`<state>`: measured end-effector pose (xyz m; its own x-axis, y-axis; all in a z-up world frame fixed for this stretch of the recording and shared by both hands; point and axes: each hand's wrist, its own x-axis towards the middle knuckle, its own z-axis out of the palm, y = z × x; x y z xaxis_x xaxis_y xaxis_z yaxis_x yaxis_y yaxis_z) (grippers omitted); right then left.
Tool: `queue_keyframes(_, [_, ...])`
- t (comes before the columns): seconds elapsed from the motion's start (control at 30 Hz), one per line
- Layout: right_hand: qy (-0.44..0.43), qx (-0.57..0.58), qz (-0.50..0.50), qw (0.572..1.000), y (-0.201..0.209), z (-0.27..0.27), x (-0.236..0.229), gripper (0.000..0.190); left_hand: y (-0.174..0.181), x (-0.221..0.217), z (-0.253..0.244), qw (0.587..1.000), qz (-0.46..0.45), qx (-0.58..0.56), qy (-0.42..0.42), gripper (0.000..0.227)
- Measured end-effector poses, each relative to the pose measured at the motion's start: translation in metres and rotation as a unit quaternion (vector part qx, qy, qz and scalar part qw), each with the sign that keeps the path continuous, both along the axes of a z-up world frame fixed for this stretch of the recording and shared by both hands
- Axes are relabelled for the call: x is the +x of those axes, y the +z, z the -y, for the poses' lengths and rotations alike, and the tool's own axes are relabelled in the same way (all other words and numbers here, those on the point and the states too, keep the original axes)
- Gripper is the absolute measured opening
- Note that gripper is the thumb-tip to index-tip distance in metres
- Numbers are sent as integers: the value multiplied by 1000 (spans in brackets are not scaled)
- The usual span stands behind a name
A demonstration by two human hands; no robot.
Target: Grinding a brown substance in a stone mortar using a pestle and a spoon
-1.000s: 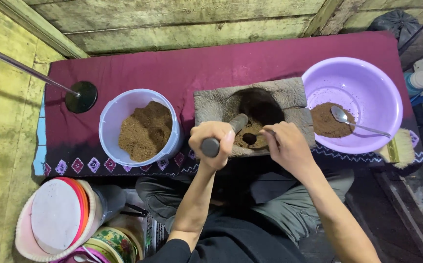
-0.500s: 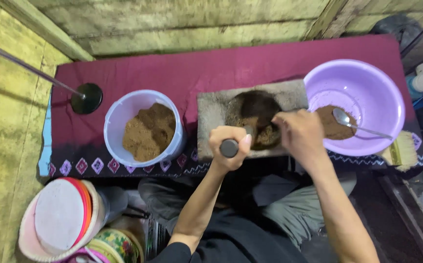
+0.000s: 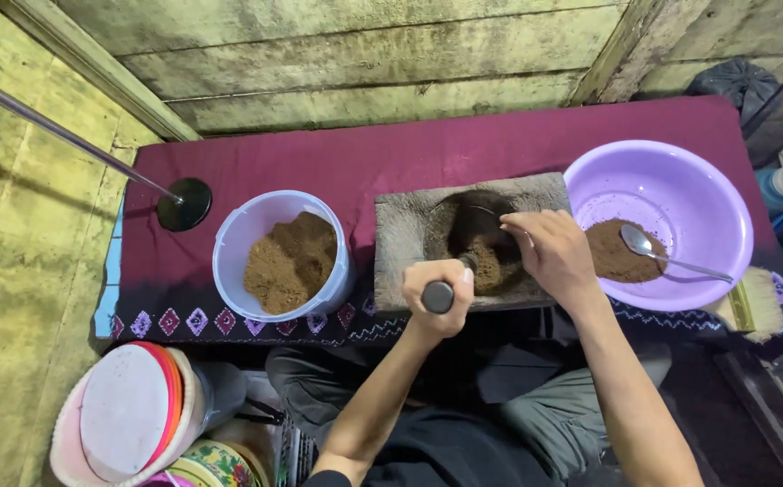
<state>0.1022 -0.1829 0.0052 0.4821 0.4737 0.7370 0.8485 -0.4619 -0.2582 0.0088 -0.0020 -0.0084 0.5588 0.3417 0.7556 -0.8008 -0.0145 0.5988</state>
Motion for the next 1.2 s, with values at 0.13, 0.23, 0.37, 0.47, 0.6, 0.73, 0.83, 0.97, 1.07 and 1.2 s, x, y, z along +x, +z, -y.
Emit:
queue_keyframes(0.13, [2, -67, -77, 995, -3, 3, 0, 7, 30, -5, 5, 997, 6, -10, 76, 32])
queue_keyframes(0.23, [7, -86, -181, 980, 12, 1, -6, 5, 63, -18, 0, 993, 37, -28, 109, 31])
queue_keyframes(0.37, [-11, -27, -267, 963, 21, 0, -13, 8, 80, -26, -6, 995, 64, -82, 9, 39])
queue_keyframes(0.47, [-24, -44, -83, 995, -7, 6, 4, 12, 34, -4, -6, 998, -24, -4, 55, 31])
queue_keyframes(0.6, [-12, -65, -62, 996, -5, 8, 4, 13, 20, -2, 3, 998, -40, -21, 34, 35])
queue_keyframes(0.73, [35, -106, -171, 979, -2, 8, 9, 19, 42, -14, -1, 992, -24, 16, 124, 26])
queue_keyframes(0.83, [26, -97, -242, 965, 20, 0, -7, 11, 88, -30, -8, 996, 10, 1, 89, 28])
queue_keyframes(0.97, [-22, -13, -239, 971, -5, 9, -1, 11, 101, -25, -17, 998, 53, -23, -39, 39])
queue_keyframes(1.07, [-78, -33, -126, 988, -8, 7, 3, 13, 36, 5, -10, 998, -6, 45, 39, 38])
queue_keyframes(1.2, [-76, -73, -47, 993, -10, 6, 3, 8, 24, 12, -1, 999, -29, 1, -32, 39])
